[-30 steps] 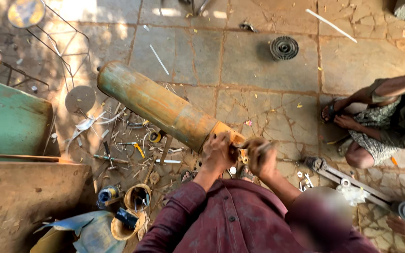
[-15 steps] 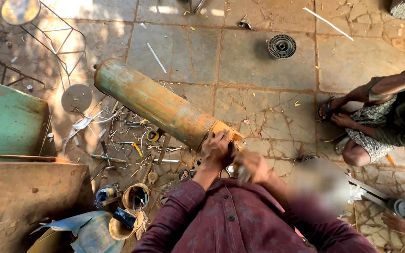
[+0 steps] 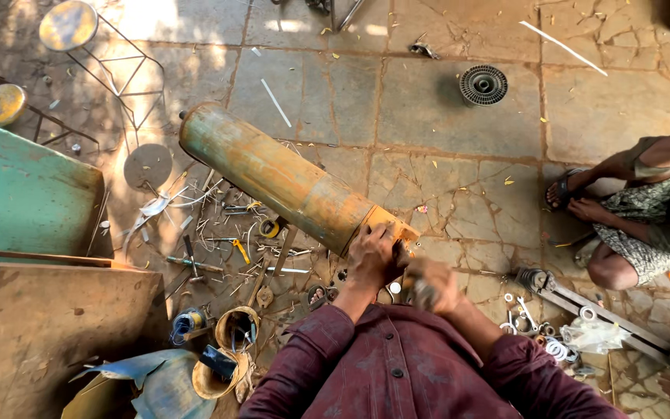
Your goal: The person disassembles and repairs an industrial water pump by removing nuts and internal components using a screwdriver and a metal rod as a chisel.
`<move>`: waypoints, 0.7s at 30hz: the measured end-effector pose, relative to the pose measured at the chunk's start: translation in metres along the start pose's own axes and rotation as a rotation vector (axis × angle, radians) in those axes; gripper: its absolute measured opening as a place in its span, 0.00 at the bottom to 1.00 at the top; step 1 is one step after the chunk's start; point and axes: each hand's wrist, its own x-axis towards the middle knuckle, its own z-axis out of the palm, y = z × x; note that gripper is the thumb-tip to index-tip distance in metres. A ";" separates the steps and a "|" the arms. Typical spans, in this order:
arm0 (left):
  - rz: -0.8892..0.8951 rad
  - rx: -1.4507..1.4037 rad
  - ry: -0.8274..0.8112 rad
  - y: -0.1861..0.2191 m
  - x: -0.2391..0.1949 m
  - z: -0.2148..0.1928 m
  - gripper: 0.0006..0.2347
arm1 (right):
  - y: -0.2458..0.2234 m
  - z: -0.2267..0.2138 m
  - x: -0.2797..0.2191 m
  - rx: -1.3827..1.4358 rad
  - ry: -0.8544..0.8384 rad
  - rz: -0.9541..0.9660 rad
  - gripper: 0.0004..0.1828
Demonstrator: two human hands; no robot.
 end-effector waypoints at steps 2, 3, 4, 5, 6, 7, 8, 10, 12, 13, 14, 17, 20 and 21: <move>-0.014 -0.003 -0.032 0.002 -0.002 0.001 0.24 | 0.012 -0.008 0.020 0.230 0.437 0.536 0.23; -0.017 0.007 -0.026 0.004 -0.005 0.003 0.24 | 0.018 -0.016 0.030 -0.143 0.490 0.729 0.26; -0.013 0.019 -0.018 0.004 -0.008 0.003 0.24 | 0.021 -0.019 0.033 -0.227 0.473 0.753 0.28; -0.028 0.007 -0.054 0.004 -0.012 0.003 0.22 | 0.022 -0.022 0.033 -0.312 0.455 0.776 0.30; -0.035 -0.001 -0.074 0.002 -0.005 0.002 0.21 | 0.026 -0.025 0.038 -0.395 0.434 0.780 0.32; -0.042 -0.009 -0.094 -0.001 0.002 0.001 0.20 | 0.029 -0.026 0.039 -0.387 0.497 0.706 0.27; 0.015 -0.008 -0.038 -0.002 -0.002 0.003 0.23 | 0.021 -0.021 0.021 -0.380 0.555 0.648 0.22; 0.129 -0.009 0.068 -0.007 -0.006 0.009 0.30 | 0.009 -0.013 -0.014 -0.640 0.075 0.135 0.17; 0.062 0.018 0.079 -0.010 -0.007 0.015 0.25 | 0.004 -0.004 -0.029 -0.508 -0.282 -0.349 0.11; 0.031 0.034 0.086 -0.010 -0.006 0.017 0.22 | 0.005 -0.001 -0.029 -0.514 -0.241 -0.439 0.10; 0.043 0.030 0.103 -0.010 -0.009 0.018 0.24 | 0.007 -0.001 -0.023 -0.519 -0.200 -0.520 0.11; 0.052 0.016 0.125 -0.010 -0.001 0.014 0.25 | 0.028 -0.013 0.028 -0.155 0.322 0.324 0.23; -0.020 -0.030 0.014 -0.003 -0.017 0.012 0.22 | 0.044 -0.036 0.032 -0.125 0.515 0.977 0.28; -0.038 -0.051 -0.021 0.000 -0.020 0.012 0.25 | 0.045 -0.042 0.019 -0.231 0.523 0.940 0.31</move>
